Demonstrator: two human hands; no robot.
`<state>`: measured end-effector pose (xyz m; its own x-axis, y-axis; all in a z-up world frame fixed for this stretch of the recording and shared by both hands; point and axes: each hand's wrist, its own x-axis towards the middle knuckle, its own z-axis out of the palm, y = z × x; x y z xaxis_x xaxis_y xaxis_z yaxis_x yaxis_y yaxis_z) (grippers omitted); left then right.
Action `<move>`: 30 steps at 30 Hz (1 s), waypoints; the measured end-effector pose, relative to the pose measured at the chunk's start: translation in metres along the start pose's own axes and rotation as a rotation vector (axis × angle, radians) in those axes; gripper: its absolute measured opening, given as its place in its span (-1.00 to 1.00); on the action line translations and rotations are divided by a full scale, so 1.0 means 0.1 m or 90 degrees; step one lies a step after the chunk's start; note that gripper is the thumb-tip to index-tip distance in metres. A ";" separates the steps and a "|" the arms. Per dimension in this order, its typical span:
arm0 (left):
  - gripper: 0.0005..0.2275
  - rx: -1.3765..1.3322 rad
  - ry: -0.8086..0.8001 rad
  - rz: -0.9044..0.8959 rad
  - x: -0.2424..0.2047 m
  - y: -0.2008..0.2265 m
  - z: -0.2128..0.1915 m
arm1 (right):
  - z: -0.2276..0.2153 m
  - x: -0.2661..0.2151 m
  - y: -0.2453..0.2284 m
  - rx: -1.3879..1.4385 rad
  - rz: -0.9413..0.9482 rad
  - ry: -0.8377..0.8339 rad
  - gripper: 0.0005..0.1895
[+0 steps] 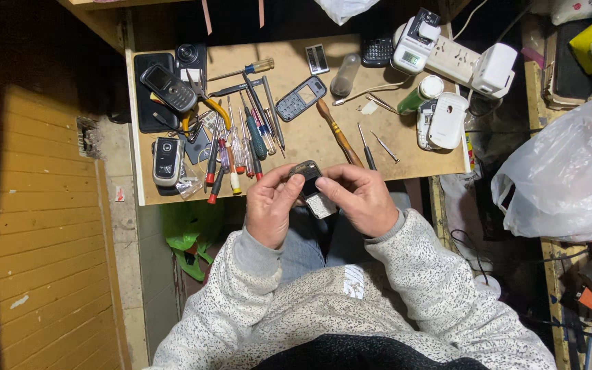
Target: The person disassembles a mobile phone, cleans the internal circuit board with a brush, and reassembles the device. They handle the phone casing, battery, and circuit board, using a small brush to clean the components before putting the phone back together.
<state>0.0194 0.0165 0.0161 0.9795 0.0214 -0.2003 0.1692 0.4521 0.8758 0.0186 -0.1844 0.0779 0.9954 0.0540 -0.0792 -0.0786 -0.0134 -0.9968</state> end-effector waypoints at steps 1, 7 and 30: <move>-0.75 -0.003 0.007 -0.002 0.00 -0.01 0.01 | 0.02 -0.01 0.05 0.003 0.012 0.016 -0.88; -0.69 -0.034 -0.015 -0.036 -0.01 0.25 0.23 | 0.01 0.01 0.31 0.053 0.048 0.036 -0.84; -0.77 -0.148 0.079 -0.111 0.12 0.44 -0.17 | 0.14 1.73 1.06 -0.809 -0.396 -0.023 -0.78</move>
<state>0.0370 0.0523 0.0445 0.9148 0.0275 -0.4030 0.2898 0.6504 0.7022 0.1819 -0.1621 -0.0411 0.8450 0.4094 0.3442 0.4880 -0.8534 -0.1830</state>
